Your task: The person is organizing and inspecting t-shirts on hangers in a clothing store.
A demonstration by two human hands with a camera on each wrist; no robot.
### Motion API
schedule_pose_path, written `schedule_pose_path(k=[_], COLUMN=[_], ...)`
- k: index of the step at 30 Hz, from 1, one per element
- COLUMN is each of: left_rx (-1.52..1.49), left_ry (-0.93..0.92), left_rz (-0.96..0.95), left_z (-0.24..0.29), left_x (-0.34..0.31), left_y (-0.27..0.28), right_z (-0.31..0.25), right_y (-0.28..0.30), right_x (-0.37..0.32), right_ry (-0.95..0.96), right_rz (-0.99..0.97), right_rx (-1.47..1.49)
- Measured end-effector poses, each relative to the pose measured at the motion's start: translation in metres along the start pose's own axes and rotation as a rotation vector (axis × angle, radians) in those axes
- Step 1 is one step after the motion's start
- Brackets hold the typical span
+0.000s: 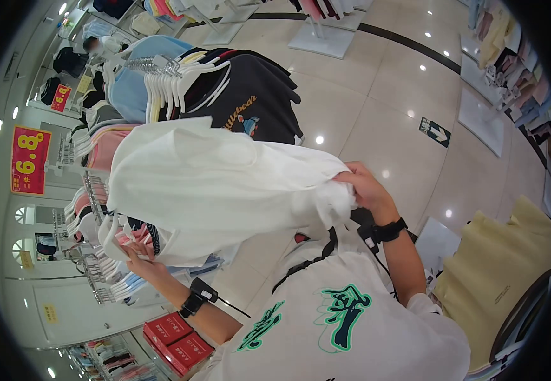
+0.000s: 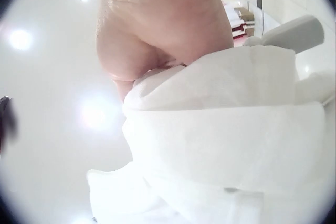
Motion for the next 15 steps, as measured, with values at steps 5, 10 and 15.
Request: schedule_pose_path(k=[5,10,15], left_rx=[-0.006,-0.055,0.011], left_ry=[0.015,-0.017,-0.015], left_rz=[0.099,0.002,-0.074], left_z=[-0.001,-0.001,-0.007], left_x=[-0.008,-0.017,-0.027], left_y=[-0.001,-0.012,-0.015], right_z=[-0.002,-0.011,-0.002], right_y=[-0.066,-0.112,-0.116], right_x=[-0.017,-0.025,-0.007], right_ry=[-0.039,-0.111,-0.036], right_rz=[-0.096,-0.279,-0.266], right_rx=[0.214,0.542,0.524])
Point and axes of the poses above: each hand's wrist, its own x-axis towards the middle knuckle, its own y-axis out of the back of the hand, z = x × y, the point moved 7 cm from there along x, towards the middle knuckle, and after that the axes turned 10 degrees about z, right-handed, at the moved point
